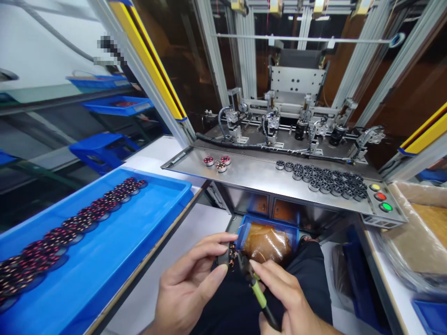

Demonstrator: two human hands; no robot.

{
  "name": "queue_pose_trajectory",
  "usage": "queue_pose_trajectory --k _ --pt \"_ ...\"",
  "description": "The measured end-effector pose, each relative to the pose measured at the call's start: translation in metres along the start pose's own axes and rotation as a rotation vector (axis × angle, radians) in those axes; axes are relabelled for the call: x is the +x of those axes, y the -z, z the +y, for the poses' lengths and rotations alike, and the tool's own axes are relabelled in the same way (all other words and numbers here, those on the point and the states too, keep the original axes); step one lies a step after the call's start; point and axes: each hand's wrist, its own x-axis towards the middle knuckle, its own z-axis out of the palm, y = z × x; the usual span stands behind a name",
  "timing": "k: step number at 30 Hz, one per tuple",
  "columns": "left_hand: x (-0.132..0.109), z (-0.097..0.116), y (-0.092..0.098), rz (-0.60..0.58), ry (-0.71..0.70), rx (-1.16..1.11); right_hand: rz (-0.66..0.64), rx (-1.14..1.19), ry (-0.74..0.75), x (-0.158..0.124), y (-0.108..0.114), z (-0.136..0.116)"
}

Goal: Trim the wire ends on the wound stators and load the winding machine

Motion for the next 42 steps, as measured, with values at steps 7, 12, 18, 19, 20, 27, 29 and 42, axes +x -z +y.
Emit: queue_pose_trajectory --k 7,12,18,19,20,27,29,42 --pt "-0.002 0.006 -0.002 -0.036 -0.054 0.009 0.037 0.006 0.046 0.004 -0.003 -0.007" --pt "-0.003 0.006 -0.001 -0.067 -0.059 0.025 0.038 -0.032 0.038 0.001 -0.006 -0.003" --pt "-0.001 0.005 0.000 -0.090 -0.052 0.022 0.083 -0.023 -0.003 0.003 -0.001 -0.005" --pt "0.000 0.005 0.000 -0.100 -0.062 0.030 0.101 -0.025 -0.009 0.004 0.001 -0.007" --pt "0.000 0.003 0.001 -0.113 -0.079 0.050 0.122 -0.031 -0.014 0.004 0.003 -0.008" --pt "-0.001 -0.017 0.012 -0.061 -0.410 0.312 0.163 -0.043 -0.027 -0.002 0.018 -0.015" --pt "0.000 -0.017 0.013 -0.062 -0.486 0.431 0.152 -0.031 -0.049 -0.006 0.021 -0.017" --pt "0.006 -0.011 0.014 -0.060 -0.641 0.719 -0.177 0.487 -0.389 -0.007 0.024 -0.027"
